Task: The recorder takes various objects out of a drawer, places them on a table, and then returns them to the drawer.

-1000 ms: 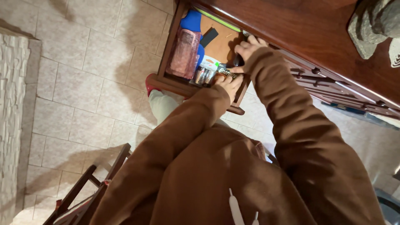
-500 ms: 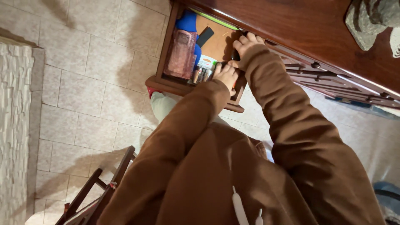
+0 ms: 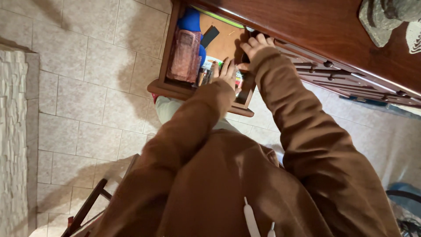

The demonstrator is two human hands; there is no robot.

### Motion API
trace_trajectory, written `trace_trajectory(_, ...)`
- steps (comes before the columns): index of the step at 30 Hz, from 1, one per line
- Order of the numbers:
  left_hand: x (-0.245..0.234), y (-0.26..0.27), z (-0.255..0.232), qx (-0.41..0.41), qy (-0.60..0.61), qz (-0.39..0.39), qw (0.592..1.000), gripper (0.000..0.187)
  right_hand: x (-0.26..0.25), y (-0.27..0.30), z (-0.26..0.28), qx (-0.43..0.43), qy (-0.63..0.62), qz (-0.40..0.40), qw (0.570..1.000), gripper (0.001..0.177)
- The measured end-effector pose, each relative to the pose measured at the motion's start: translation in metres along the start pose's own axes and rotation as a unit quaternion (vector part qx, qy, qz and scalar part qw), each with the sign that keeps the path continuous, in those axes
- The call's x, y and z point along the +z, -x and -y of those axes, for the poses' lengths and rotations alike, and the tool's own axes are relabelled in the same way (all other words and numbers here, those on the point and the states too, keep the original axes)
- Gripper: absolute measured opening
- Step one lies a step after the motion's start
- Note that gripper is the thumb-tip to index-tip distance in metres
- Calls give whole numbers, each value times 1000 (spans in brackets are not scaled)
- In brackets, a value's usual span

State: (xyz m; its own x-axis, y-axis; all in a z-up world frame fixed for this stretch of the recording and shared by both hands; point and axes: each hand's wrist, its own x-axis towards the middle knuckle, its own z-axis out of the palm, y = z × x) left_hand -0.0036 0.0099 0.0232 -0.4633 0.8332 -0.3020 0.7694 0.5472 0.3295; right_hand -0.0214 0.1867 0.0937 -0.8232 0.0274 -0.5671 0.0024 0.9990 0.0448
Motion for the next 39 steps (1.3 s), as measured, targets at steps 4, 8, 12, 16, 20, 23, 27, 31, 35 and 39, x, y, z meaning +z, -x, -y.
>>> trace_trajectory(4,40,9,22,13,-9,11,1000,71,3,1,9,7,8,34,999,82)
trace_trajectory(8,23,41,38,-15,12,-49,999,63,12,27,15,-27,-25,-54,998,75)
trace_trajectory(12,-23,55,43,19,136,-108,985,78,11,62,27,-31,-137,-260,955,63)
trace_trajectory(16,-91,71,6,115,254,-209,937,85,40,96,67,26,-493,-368,788,57)
trace_trajectory(20,-95,72,-7,259,228,-153,926,77,-1,159,117,7,-860,-347,376,64)
trace_trajectory(23,68,-1,43,183,515,-16,837,71,-5,165,140,-22,-865,-408,289,75)
trace_trajectory(27,-7,25,11,119,803,152,564,70,50,134,152,85,-646,-575,495,89)
trace_trajectory(31,-149,109,-14,117,866,250,417,69,75,143,187,153,-734,-522,407,88)
trace_trajectory(35,-112,104,9,415,450,64,788,69,-6,219,268,1,-862,-497,104,84)
trace_trajectory(39,36,87,1,-11,594,480,646,75,-24,287,337,-163,-826,-529,-103,81)
